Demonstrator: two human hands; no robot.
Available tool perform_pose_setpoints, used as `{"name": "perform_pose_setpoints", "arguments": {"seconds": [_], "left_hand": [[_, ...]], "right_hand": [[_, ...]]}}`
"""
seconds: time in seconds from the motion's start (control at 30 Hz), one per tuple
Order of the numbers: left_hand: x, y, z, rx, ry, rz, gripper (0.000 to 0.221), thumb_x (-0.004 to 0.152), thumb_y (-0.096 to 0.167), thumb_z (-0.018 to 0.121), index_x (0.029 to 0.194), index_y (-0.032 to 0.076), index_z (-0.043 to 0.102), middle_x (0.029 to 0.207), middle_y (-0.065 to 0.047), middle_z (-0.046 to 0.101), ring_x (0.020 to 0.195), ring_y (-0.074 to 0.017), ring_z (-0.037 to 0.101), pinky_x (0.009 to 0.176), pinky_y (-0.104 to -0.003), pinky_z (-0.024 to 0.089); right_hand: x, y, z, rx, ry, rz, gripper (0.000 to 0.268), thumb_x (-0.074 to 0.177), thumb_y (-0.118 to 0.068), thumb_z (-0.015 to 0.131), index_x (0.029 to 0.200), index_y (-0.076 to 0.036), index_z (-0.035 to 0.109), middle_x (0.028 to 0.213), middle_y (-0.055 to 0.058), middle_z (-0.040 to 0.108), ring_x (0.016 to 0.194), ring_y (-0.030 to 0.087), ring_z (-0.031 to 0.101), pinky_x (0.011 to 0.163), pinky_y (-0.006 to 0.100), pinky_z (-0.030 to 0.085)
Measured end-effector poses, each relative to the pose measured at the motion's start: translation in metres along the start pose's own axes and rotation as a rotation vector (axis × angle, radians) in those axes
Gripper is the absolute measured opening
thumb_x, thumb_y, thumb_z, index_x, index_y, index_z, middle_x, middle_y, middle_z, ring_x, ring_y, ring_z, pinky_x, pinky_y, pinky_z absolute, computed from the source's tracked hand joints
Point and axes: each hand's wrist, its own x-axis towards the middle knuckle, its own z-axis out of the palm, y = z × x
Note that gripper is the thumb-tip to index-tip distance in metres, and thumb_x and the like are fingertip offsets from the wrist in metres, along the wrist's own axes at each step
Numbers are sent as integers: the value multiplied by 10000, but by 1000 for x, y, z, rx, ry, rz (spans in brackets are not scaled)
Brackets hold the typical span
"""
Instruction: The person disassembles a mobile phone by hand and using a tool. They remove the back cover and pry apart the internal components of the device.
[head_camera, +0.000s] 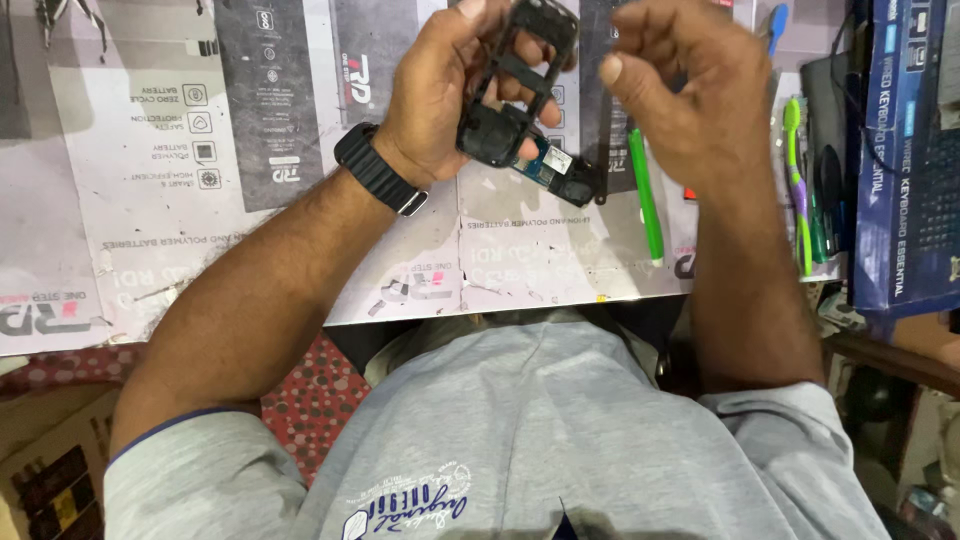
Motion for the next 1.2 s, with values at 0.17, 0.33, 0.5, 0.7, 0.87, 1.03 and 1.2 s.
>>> {"name": "perform_pose_setpoints", "arguments": {"seconds": [0.17, 0.33, 0.5, 0.7, 0.87, 1.03, 1.2], "left_hand": [[0, -4, -3, 16, -109, -82, 568, 1059, 528, 445, 1147, -14, 590, 985, -166, 639, 844, -289, 755, 595, -395, 643], [-1, 1, 0, -23, -126, -156, 572, 1076, 529, 453, 1131, -28, 573, 948, -180, 646, 799, -281, 738, 560, -377, 622], [3, 13, 2, 57, -144, -145, 399, 966, 194, 568, 1274, -57, 532, 1223, -194, 657, 872, -266, 727, 630, -365, 632], [6, 16, 6, 63, 109, -58, 380, 871, -49, 491, 1248, -49, 539, 1180, -190, 689, 780, -238, 735, 631, -364, 665], [5, 17, 5, 107, 145, -12, 321, 903, -82, 484, 1206, -61, 588, 1033, -180, 693, 697, -224, 717, 586, -358, 655], [3, 15, 7, 177, 111, 25, 297, 896, -111, 497, 1164, -64, 617, 993, -160, 697, 641, -193, 690, 544, -324, 616], [2, 15, 5, 338, 118, 86, 284, 888, -114, 493, 1133, -66, 629, 1009, -149, 710, 620, -156, 676, 522, -301, 613]], "right_hand": [[20, 19, 5, 273, -222, -139, 169, 1109, -21, 713, 1253, 43, 651, 1040, 80, 704, 931, 115, 683, 828, 232, 565], [18, 43, 18, 674, -297, 20, 326, 1069, 44, 655, 1392, 20, 620, 1003, 21, 662, 877, 81, 667, 781, 224, 585], [21, 53, 14, 695, -201, 96, 345, 994, 103, 655, 1338, 72, 650, 1022, 43, 661, 836, 101, 664, 726, 244, 588], [21, 33, -2, 686, -286, 117, 520, 830, 180, 658, 1323, 56, 545, 1143, 51, 674, 1056, 117, 687, 951, 267, 602], [18, 46, 4, 507, -289, -91, 506, 935, 157, 674, 1411, 50, 543, 1194, 78, 678, 1048, 138, 710, 959, 293, 625], [23, 61, 2, 336, -268, -300, 430, 942, 112, 728, 1345, 47, 590, 1118, 102, 695, 957, 132, 709, 870, 267, 615], [25, 57, -2, 121, -270, -362, 499, 857, 73, 776, 1327, 11, 621, 1118, 94, 704, 901, 147, 707, 833, 262, 601]]}}
